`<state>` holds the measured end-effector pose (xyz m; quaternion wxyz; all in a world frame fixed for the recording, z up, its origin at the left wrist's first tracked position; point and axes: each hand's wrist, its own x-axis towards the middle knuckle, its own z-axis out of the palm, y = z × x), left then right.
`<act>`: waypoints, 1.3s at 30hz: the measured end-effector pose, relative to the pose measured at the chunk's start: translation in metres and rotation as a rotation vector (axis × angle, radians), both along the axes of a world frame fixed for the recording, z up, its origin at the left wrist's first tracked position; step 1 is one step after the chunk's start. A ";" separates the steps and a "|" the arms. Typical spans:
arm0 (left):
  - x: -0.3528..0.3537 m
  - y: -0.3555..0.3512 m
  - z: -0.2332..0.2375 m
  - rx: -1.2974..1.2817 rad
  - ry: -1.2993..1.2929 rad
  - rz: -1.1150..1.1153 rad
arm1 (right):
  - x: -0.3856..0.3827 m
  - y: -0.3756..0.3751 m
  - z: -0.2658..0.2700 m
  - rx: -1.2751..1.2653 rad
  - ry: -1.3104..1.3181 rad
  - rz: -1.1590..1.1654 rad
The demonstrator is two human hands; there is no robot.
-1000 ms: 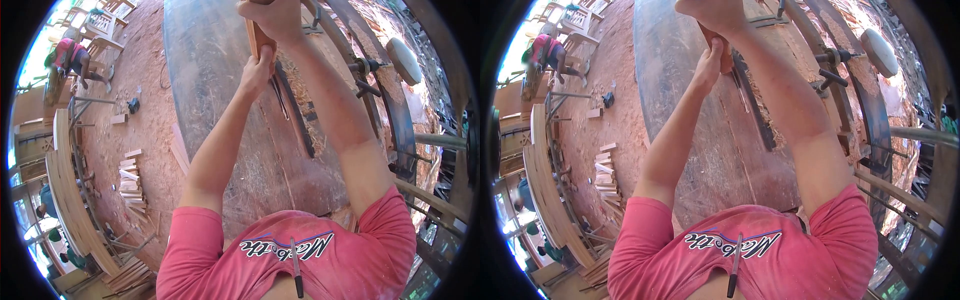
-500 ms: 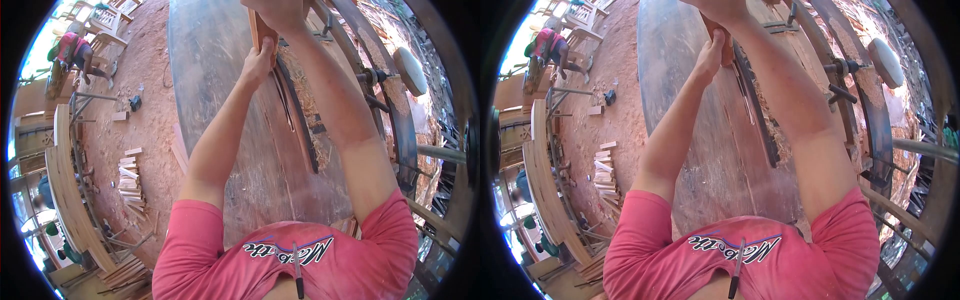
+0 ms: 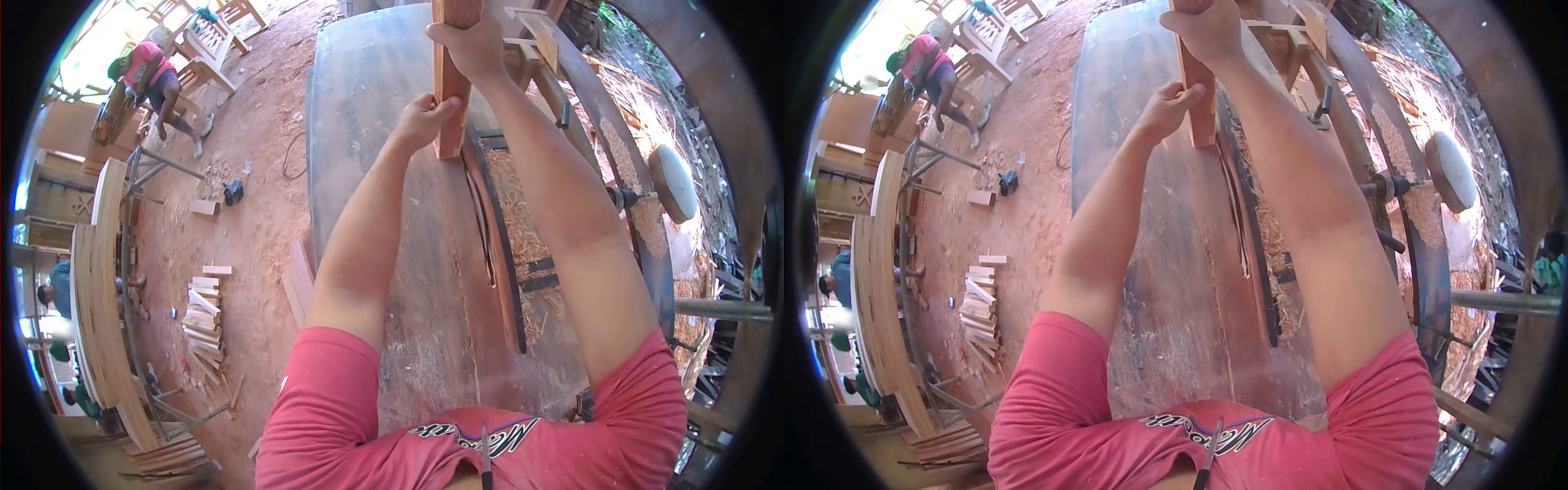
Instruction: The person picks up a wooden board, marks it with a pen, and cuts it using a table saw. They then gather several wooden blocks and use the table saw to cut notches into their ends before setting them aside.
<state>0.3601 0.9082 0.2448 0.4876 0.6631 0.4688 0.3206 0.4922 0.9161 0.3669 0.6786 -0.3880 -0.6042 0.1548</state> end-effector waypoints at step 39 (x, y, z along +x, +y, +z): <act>-0.267 -0.782 -0.011 0.173 -0.856 0.797 | -0.387 -0.570 -0.031 -1.399 0.864 1.142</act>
